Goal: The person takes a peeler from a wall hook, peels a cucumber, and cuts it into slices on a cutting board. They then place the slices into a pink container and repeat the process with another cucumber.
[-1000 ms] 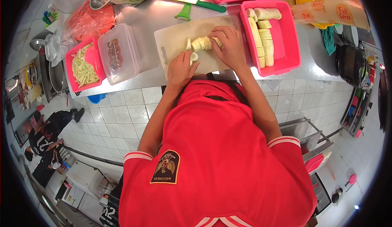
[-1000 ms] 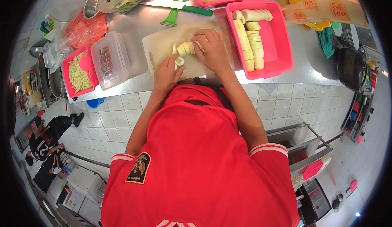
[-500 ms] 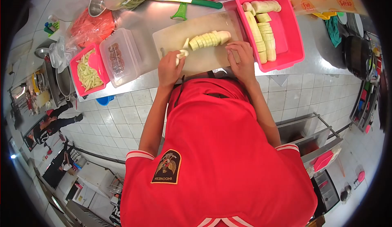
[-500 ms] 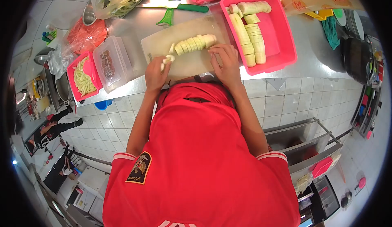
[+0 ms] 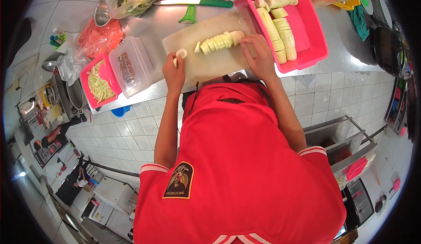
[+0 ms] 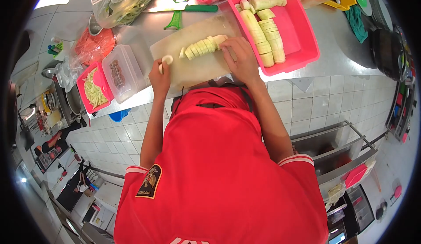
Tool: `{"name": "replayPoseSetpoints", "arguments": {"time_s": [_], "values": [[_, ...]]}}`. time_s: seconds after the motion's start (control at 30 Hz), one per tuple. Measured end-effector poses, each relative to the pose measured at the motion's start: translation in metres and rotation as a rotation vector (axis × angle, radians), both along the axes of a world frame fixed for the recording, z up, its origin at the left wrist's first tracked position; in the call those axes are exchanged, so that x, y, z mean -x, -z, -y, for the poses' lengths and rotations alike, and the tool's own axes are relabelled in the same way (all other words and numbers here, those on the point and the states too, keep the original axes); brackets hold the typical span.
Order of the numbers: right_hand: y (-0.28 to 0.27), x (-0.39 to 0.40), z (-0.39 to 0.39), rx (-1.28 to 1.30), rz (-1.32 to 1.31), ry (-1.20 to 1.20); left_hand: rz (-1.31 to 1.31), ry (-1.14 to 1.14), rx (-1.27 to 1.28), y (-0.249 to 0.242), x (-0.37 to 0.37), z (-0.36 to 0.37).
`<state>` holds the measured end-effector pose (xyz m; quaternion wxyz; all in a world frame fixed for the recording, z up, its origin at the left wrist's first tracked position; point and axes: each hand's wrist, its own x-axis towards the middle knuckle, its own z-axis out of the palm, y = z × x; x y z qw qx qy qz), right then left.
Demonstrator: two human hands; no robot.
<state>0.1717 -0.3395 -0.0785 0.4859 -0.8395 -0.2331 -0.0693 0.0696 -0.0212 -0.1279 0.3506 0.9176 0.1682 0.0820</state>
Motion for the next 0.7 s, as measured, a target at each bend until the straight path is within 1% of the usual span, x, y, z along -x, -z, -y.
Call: {"name": "replayPoseSetpoints", "arguments": {"time_s": [0.07,0.1,0.13,0.2,0.23,0.3,0.33,0.4,0.43,0.5,0.53,0.6,0.7], "values": [[0.002,-0.002,0.000,-0.023,0.018,-0.009,-0.031,-0.100,0.262,0.002,-0.015,0.001],[0.002,-0.002,0.000,-0.025,0.018,-0.019,-0.113,-0.090,0.315,0.001,-0.020,-0.004],[0.002,-0.001,0.000,-0.022,0.012,-0.028,-0.112,-0.098,0.314,0.001,-0.025,-0.005],[0.002,-0.001,0.003,-0.020,0.009,-0.038,-0.254,-0.071,0.344,-0.002,-0.033,-0.006],[0.003,0.000,0.004,-0.004,0.013,-0.039,-0.253,-0.072,0.344,-0.005,-0.032,-0.004],[0.003,0.001,0.006,0.011,0.017,-0.033,-0.282,-0.060,-0.025,-0.025,-0.034,0.008],[0.002,0.002,0.007,0.000,-0.001,-0.040,-0.282,-0.057,-0.025,-0.026,-0.034,0.007],[0.002,0.004,0.009,-0.010,-0.021,-0.041,-0.041,0.250,-0.193,-0.023,-0.030,-0.001],[0.003,0.005,0.009,-0.010,-0.021,-0.039,-0.044,0.252,-0.191,-0.020,-0.029,-0.005],[0.005,0.008,0.009,-0.010,-0.021,-0.040,-0.006,0.322,-0.314,-0.013,-0.033,-0.011],[0.005,0.008,0.009,-0.011,-0.034,-0.039,-0.007,0.320,-0.315,-0.010,-0.036,-0.013],[0.007,0.009,0.009,-0.014,-0.045,-0.041,-0.005,0.355,-0.400,-0.007,-0.041,-0.015],[0.009,0.008,0.011,-0.017,-0.048,-0.036,-0.054,0.319,-0.389,-0.007,-0.048,-0.014]]}}
